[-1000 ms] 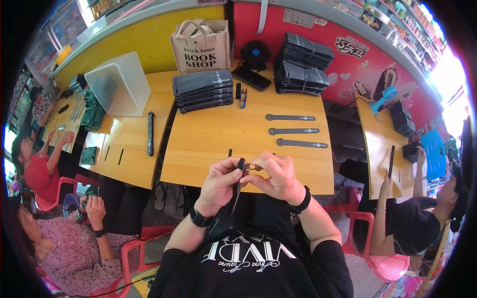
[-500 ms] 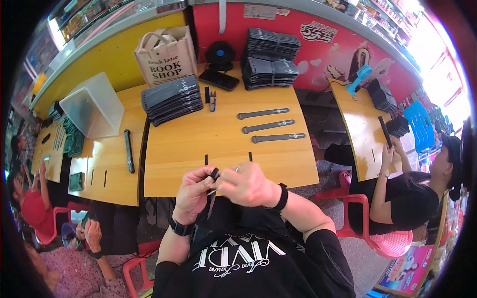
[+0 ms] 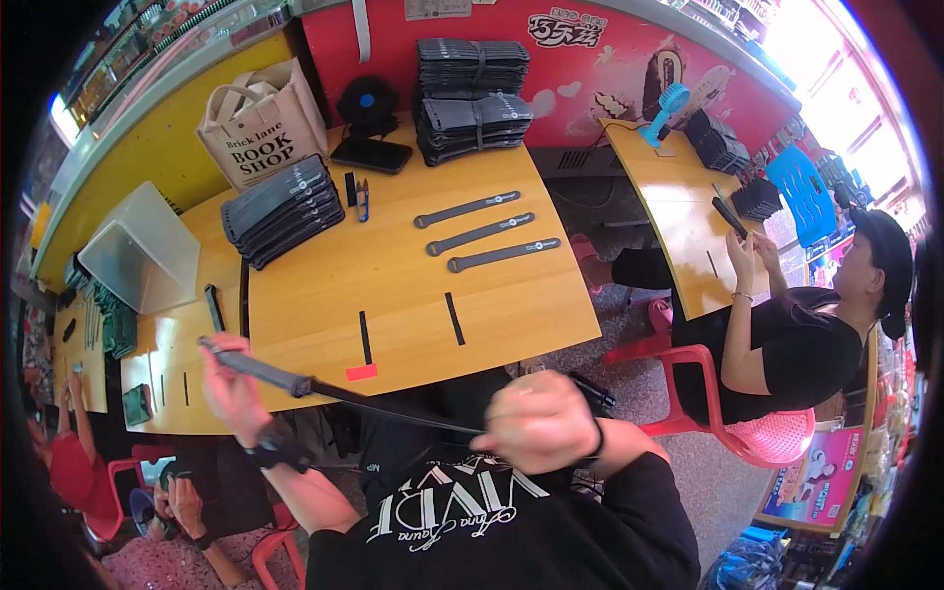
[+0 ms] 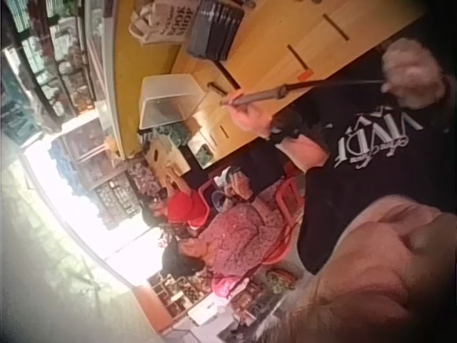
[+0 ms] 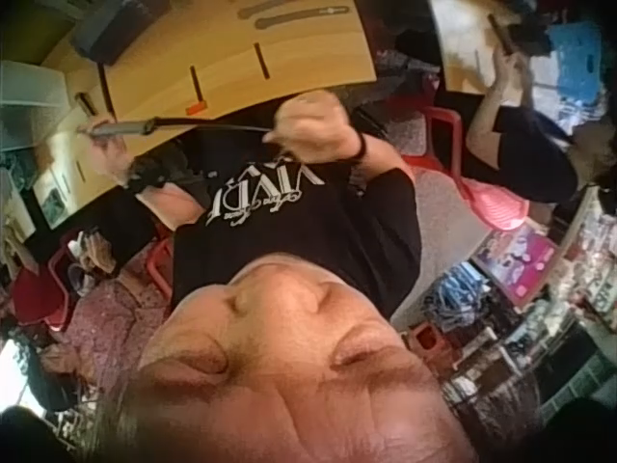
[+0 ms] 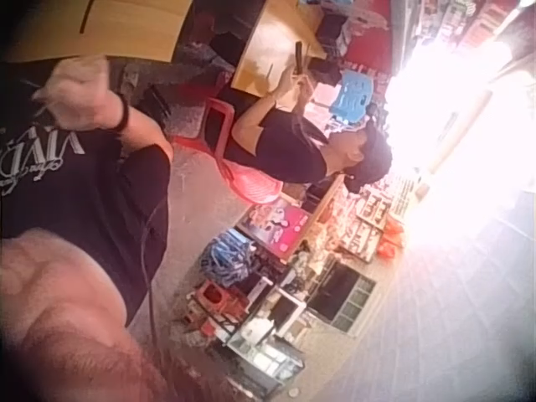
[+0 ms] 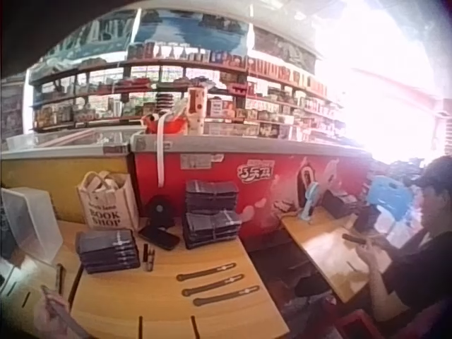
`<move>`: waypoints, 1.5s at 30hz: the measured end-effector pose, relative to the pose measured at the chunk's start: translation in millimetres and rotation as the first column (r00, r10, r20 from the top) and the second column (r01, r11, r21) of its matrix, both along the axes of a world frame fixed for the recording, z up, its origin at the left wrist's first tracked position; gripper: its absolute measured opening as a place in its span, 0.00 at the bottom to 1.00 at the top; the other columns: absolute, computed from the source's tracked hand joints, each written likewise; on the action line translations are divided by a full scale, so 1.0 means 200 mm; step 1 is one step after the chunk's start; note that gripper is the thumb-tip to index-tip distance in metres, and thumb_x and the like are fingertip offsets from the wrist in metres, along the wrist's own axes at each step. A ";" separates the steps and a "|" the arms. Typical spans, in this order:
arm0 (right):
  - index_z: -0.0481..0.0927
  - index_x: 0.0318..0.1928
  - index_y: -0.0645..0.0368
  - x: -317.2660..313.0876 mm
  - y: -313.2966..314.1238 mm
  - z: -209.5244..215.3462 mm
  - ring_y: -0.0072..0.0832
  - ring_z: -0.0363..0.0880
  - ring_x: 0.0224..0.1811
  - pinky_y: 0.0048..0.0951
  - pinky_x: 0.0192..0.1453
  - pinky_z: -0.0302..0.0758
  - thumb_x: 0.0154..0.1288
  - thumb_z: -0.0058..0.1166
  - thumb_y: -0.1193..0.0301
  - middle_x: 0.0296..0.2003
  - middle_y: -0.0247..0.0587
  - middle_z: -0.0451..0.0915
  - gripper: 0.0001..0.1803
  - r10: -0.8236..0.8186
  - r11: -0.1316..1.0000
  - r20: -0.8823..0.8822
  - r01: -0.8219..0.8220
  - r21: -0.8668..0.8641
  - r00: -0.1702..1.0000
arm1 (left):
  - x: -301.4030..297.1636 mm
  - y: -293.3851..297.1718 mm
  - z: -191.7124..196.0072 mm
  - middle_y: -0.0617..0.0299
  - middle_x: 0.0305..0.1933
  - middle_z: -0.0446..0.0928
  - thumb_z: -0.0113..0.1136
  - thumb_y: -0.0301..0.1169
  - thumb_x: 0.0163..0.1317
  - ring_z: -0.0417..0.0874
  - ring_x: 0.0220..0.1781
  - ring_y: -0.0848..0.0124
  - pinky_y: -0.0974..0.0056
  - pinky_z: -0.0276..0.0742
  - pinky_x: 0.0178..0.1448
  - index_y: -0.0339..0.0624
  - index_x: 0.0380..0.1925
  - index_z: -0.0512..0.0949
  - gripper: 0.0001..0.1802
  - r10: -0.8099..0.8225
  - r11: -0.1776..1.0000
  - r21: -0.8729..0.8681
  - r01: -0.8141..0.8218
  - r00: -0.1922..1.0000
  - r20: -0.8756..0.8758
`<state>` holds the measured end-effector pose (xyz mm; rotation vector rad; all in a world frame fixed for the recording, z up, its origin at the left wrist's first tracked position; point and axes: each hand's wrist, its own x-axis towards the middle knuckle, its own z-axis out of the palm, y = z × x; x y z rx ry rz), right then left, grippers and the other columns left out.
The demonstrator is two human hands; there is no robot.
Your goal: Attaching rivets or buttons to synthetic straps at a workstation.
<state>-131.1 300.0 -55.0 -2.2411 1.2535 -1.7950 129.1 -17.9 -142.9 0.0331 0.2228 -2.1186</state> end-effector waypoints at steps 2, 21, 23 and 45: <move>0.76 0.26 0.59 -0.10 0.14 0.05 0.25 0.73 0.15 0.24 0.17 0.64 0.50 0.63 0.83 0.15 0.34 0.71 0.09 -0.374 0.927 -0.015 0.373 -0.031 0.927 | 0.28 -0.19 -0.10 0.59 0.36 0.70 0.53 0.30 0.69 0.72 0.38 0.68 0.61 0.73 0.45 0.37 0.44 0.71 0.09 0.004 1.000 -0.027 -0.006 0.997 -0.074; 0.75 0.22 0.65 -1.05 0.20 -0.67 0.20 0.69 0.16 0.25 0.21 0.63 0.57 0.64 0.74 0.15 0.35 0.73 0.12 -0.788 0.414 0.031 0.491 0.766 0.615 | -0.72 0.54 0.34 0.55 0.32 0.74 0.64 0.23 0.50 0.78 0.28 0.64 0.61 0.72 0.31 0.40 0.42 0.78 0.17 0.933 -0.185 -0.275 0.943 0.257 0.251; 0.75 0.21 0.65 -1.01 0.15 -0.63 0.25 0.71 0.16 0.29 0.22 0.65 0.56 0.64 0.72 0.15 0.40 0.73 0.13 -0.805 0.346 -0.084 0.581 0.737 0.587 | -0.86 0.56 0.29 0.54 0.32 0.73 0.60 0.21 0.51 0.80 0.30 0.61 0.57 0.73 0.31 0.38 0.40 0.78 0.14 0.950 -0.268 -0.207 0.941 0.294 0.106; 0.75 0.56 0.61 -0.76 -0.03 -0.38 0.40 0.75 0.48 0.32 0.47 0.77 0.57 0.50 0.72 0.60 0.64 0.63 0.24 -0.034 0.625 -0.844 0.671 0.400 0.535 | -1.46 0.30 0.02 0.49 0.58 0.67 0.62 0.24 0.53 0.75 0.52 0.55 0.56 0.82 0.41 0.47 0.60 0.70 0.31 0.935 -0.335 0.087 0.938 0.343 -0.094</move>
